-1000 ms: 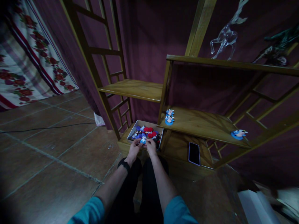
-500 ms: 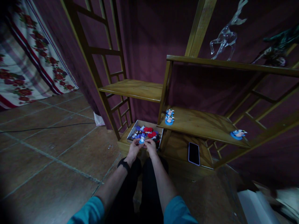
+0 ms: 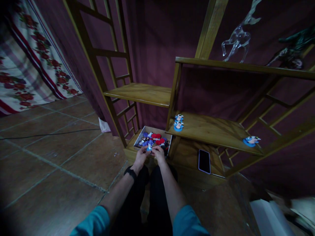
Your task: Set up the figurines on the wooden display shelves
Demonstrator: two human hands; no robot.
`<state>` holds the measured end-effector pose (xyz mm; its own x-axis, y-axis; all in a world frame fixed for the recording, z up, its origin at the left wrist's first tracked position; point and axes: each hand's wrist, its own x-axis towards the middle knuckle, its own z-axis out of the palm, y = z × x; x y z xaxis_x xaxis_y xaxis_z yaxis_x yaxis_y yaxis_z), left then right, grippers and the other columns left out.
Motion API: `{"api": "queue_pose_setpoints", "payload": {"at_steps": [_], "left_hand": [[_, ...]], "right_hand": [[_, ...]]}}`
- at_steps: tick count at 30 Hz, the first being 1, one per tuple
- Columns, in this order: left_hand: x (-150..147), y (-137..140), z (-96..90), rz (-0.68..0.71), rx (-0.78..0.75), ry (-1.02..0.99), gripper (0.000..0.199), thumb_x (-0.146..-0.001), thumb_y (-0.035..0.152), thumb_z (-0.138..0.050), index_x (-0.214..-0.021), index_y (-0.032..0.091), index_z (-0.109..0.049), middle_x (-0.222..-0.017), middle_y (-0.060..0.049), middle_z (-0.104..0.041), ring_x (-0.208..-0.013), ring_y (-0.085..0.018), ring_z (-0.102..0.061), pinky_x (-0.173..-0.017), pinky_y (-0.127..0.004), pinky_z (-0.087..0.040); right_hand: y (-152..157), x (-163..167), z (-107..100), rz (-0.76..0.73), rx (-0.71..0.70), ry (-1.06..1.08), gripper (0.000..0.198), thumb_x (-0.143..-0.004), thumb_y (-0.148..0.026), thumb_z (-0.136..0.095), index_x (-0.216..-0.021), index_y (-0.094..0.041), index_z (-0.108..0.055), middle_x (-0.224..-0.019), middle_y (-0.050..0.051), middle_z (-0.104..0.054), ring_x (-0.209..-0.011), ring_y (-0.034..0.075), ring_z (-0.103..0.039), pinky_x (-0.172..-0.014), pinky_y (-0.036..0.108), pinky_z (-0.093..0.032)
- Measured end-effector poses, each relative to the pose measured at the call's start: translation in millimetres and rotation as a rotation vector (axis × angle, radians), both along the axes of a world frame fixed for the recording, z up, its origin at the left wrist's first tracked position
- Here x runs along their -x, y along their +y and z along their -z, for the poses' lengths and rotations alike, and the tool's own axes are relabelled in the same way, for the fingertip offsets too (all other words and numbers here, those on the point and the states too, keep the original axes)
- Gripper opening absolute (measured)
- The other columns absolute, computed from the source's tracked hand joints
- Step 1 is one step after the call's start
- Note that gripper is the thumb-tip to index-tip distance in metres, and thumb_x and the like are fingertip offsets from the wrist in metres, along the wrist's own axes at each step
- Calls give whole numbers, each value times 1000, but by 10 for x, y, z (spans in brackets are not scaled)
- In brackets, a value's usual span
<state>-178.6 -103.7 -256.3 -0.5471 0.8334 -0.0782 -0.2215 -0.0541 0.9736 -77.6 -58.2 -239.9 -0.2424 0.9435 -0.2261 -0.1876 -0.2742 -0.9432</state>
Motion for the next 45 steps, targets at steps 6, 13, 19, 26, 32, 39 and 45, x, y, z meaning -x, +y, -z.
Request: {"api": "queue_pose_setpoints", "payload": {"at_steps": [6, 13, 19, 26, 32, 39, 45], "left_hand": [[8, -5, -10, 14, 17, 2, 44, -52, 25, -75, -93, 16, -64, -76, -1, -64, -68, -14, -55, -70, -28, -42], [0, -9, -37, 14, 8, 2, 44, -52, 24, -75, -94, 15, -65, -73, -1, -64, -66, -14, -56, -68, -28, -44], [-19, -22, -91, -30, 6, 64, 40, -52, 24, -76, -88, 16, -62, -76, -1, -63, -65, -12, -54, -68, -28, -43], [-31, -12, -105, -62, 24, 94, 39, -53, 21, -77, -87, 16, -58, -71, 2, -59, -62, -11, -52, -65, -27, -43], [-27, -8, -119, -106, 34, 128, 39, -51, 20, -78, -83, 17, -57, -68, 3, -56, -59, -11, -51, -62, -27, -43], [-23, 10, -110, -139, 40, 144, 43, -49, 28, -80, -83, 16, -56, -67, 4, -54, -59, -9, -50, -63, -25, -43], [-17, 2, -123, -138, 45, 155, 43, -50, 34, -79, -82, 16, -57, -65, 3, -53, -59, -10, -49, -61, -24, -40]], "right_hand": [[0, -10, 0, -19, -3, 3, 21, -50, -33, -73, -61, -18, -61, -61, -2, -62, -58, 13, -59, -58, 25, -51], [6, -15, -15, -20, 5, -2, 21, -52, -34, -72, -63, -18, -63, -60, -2, -62, -59, 14, -60, -57, 25, -51], [4, -7, 17, -35, 23, 23, 22, -56, -36, -69, -70, -19, -62, -61, -2, -63, -59, 14, -61, -59, 26, -51], [7, -4, 32, -48, 40, 44, 25, -59, -34, -68, -77, -18, -62, -64, -1, -65, -60, 15, -63, -60, 28, -52], [1, -14, 6, -58, 43, 51, 25, -59, -36, -68, -76, -19, -63, -66, 0, -67, -59, 16, -63, -57, 28, -53], [-9, -24, 0, -73, 31, 61, 26, -60, -37, -68, -79, -20, -65, -71, 0, -68, -60, 16, -65, -57, 28, -54], [6, -25, 23, -72, 9, 51, 25, -61, -36, -68, -79, -19, -66, -71, 1, -68, -64, 16, -65, -60, 29, -55]]}}
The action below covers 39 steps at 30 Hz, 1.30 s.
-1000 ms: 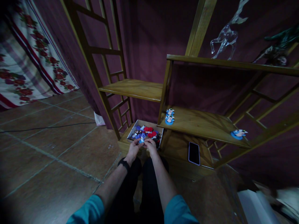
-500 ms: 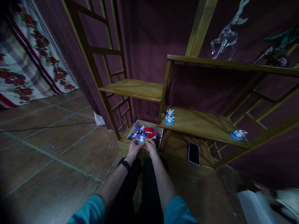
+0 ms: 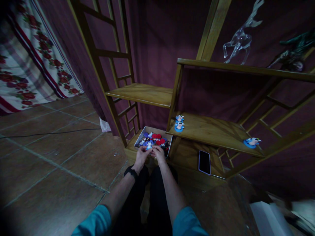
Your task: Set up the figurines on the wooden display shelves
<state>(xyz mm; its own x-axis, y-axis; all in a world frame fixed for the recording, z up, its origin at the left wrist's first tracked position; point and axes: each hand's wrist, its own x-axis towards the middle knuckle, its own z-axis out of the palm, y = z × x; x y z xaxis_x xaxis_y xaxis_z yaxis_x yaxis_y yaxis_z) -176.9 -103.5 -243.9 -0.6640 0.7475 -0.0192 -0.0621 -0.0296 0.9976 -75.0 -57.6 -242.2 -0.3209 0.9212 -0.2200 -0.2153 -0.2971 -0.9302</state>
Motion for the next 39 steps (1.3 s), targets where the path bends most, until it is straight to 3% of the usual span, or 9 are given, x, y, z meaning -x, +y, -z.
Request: {"api": "queue_pose_setpoints", "payload": {"at_steps": [12, 20, 31, 39], "left_hand": [[-34, -46, -73, 82, -41, -73, 40, -53, 34, -79, -83, 15, -60, -72, -1, -62, -65, -13, -56, -67, -28, -46], [-19, -49, -37, 148, -88, -157, 35, -57, 29, -77, -85, 15, -61, -74, -3, -64, -67, -15, -59, -70, -31, -48], [-13, -18, 23, 174, -81, -175, 24, -60, 28, -72, -73, 15, -58, -59, 1, -60, -49, -10, -54, -55, -26, -46], [-8, -13, 9, 155, -85, -186, 22, -59, 25, -72, -71, 15, -56, -56, 2, -59, -48, -10, -53, -51, -23, -44]], "right_hand": [[-21, 2, -28, 44, 19, 73, 28, -56, -37, -72, -77, -19, -65, -72, 2, -69, -70, 20, -67, -65, 31, -55], [-3, 20, -20, 61, 27, 66, 29, -60, -41, -69, -78, -19, -61, -66, 0, -67, -61, 17, -66, -62, 30, -54], [-34, 25, -104, 45, 46, 0, 34, -62, -47, -66, -78, -19, -56, -54, -3, -62, -47, 13, -61, -48, 23, -50], [-40, 42, -111, 51, 63, 13, 28, -64, -43, -67, -76, -20, -56, -51, -3, -62, -45, 13, -61, -46, 22, -50]]}}
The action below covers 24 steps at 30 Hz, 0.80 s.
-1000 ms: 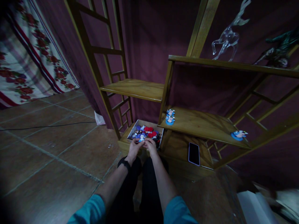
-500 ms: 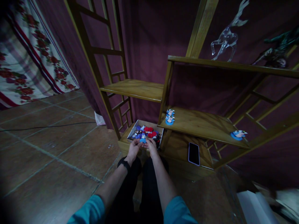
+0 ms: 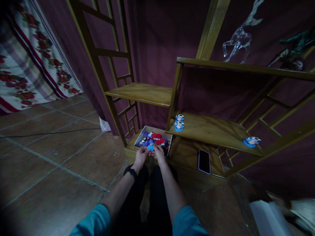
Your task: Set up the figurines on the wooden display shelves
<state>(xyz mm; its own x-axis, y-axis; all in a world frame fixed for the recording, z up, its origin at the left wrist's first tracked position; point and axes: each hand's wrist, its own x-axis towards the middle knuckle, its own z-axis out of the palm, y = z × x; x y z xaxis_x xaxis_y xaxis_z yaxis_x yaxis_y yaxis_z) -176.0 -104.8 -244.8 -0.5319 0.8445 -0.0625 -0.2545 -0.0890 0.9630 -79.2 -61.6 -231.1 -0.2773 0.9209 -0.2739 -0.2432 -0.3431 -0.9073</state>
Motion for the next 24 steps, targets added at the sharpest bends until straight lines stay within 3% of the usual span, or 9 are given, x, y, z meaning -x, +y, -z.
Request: {"api": "queue_pose_setpoints", "payload": {"at_steps": [9, 16, 24], "left_hand": [[6, -28, -38, -43, -36, -17, 21, -58, 15, -69, -76, 15, -60, -69, 0, -61, -58, -12, -56, -59, -25, -47], [4, -36, -40, -43, -39, -50, 18, -59, 14, -65, -77, 14, -64, -71, -2, -65, -62, -12, -58, -68, -28, -47], [-2, -28, -57, -20, 1, -115, 20, -57, 17, -68, -77, 13, -68, -68, -3, -66, -60, -12, -58, -67, -28, -47]], "right_hand": [[44, 5, 85, -32, -3, 112, 32, -60, -41, -72, -78, -19, -57, -64, 1, -68, -59, 18, -67, -57, 29, -55], [57, 6, 105, -13, -30, 139, 25, -52, -30, -74, -66, -18, -57, -59, -2, -65, -60, 17, -66, -67, 31, -53], [65, 5, 128, 22, -61, 125, 21, -47, -23, -72, -64, -17, -61, -59, -3, -65, -60, 15, -63, -67, 28, -51]]}}
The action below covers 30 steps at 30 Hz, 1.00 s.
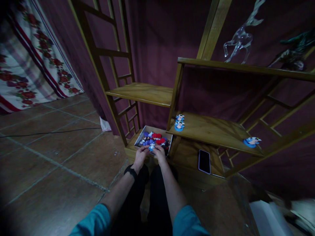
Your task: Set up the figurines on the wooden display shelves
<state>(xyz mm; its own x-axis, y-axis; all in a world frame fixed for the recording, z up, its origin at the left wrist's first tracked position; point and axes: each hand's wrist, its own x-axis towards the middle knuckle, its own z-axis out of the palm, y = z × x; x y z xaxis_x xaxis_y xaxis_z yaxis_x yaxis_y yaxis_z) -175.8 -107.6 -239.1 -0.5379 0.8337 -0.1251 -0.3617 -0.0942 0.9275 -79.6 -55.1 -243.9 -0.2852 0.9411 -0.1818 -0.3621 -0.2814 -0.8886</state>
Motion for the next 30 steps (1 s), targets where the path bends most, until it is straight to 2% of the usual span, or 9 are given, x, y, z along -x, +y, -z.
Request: {"api": "queue_pose_setpoints", "payload": {"at_steps": [13, 30], "left_hand": [[21, 15, 15, -18, 23, -68, 21, -57, 24, -74, -73, 13, -67, -68, -3, -64, -60, -13, -60, -70, -31, -50], [39, 17, 46, 6, 24, -51, 23, -53, 26, -76, -69, 13, -65, -65, -2, -63, -60, -12, -58, -64, -28, -50]], "right_hand": [[-29, -32, -78, 68, 42, 3, 19, -48, -25, -72, -63, -17, -63, -67, 0, -67, -64, 15, -65, -64, 28, -53], [3, -18, -4, 62, 28, -53, 20, -47, -25, -72, -60, -18, -59, -56, -4, -60, -56, 12, -61, -60, 26, -51]]}}
